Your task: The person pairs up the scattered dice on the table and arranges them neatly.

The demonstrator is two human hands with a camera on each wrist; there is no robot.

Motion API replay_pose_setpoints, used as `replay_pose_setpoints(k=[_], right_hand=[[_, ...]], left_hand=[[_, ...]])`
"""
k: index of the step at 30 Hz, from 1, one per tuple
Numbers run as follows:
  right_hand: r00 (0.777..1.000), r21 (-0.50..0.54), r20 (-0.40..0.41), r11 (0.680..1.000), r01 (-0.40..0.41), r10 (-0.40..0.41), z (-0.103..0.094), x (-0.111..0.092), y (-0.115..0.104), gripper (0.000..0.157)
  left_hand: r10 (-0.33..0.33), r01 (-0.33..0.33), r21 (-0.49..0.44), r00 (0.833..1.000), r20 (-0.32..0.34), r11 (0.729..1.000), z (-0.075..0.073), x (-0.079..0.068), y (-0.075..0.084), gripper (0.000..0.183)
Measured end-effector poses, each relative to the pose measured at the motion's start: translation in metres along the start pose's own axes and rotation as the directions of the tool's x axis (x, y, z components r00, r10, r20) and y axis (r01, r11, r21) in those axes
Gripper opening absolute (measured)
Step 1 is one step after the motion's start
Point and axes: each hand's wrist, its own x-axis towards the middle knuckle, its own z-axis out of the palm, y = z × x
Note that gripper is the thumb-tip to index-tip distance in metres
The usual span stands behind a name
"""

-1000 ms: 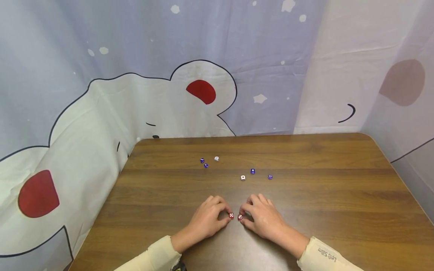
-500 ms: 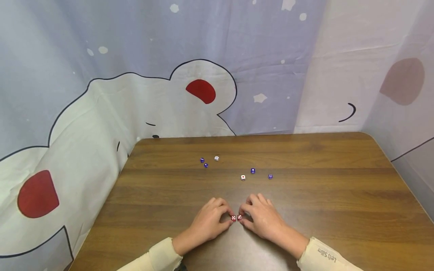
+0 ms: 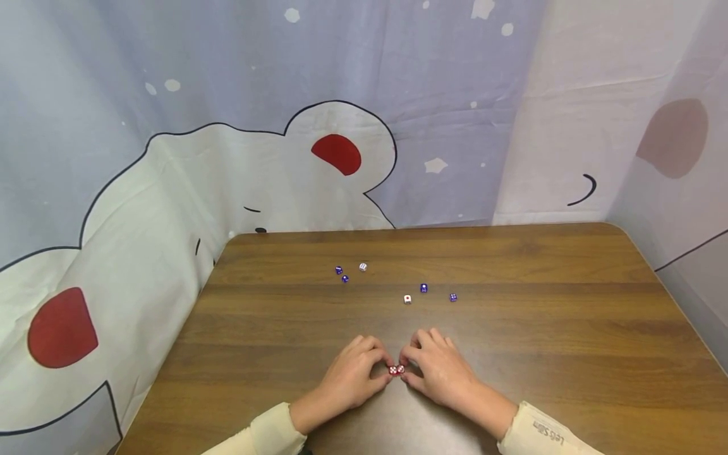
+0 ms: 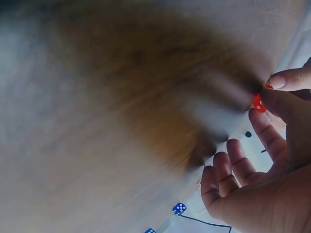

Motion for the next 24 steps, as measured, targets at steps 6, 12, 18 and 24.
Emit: replay_pose_setpoints(k=[6, 12, 18, 24], right_hand=[[1.0, 0.004, 0.013, 1.0, 0.002, -0.002, -0.0003, -0.0021, -0.0017, 0.022], [1.0, 0.006, 0.013, 1.0, 0.011, -0.011, -0.0018, -0.0039, -0.0037, 0.022], [1.0, 0.015, 0.027, 1.0, 0.001, -0.001, -0.0024, -0.0044, -0.0046, 0.022], [0.999, 0.018, 0.037, 1.0, -0.007, 0.006, -0.0029, -0.0045, -0.005, 0.022]], left_hand=[[0.007, -0.007, 0.008, 1.0, 0.01, 1.0, -0.0018, -0.0015, 0.0017, 0.013], [0.007, -0.007, 0.003, 1.0, 0.026, 1.0, -0.004, -0.0025, 0.0033, 0.013], [0.002, -0.002, -0.013, 0.999, 0.049, 1.0, -0.0053, -0.0031, 0.0041, 0.013], [0.002, -0.001, -0.015, 0.999, 0.054, 1.0, -0.0059, -0.0034, 0.0036, 0.013]])
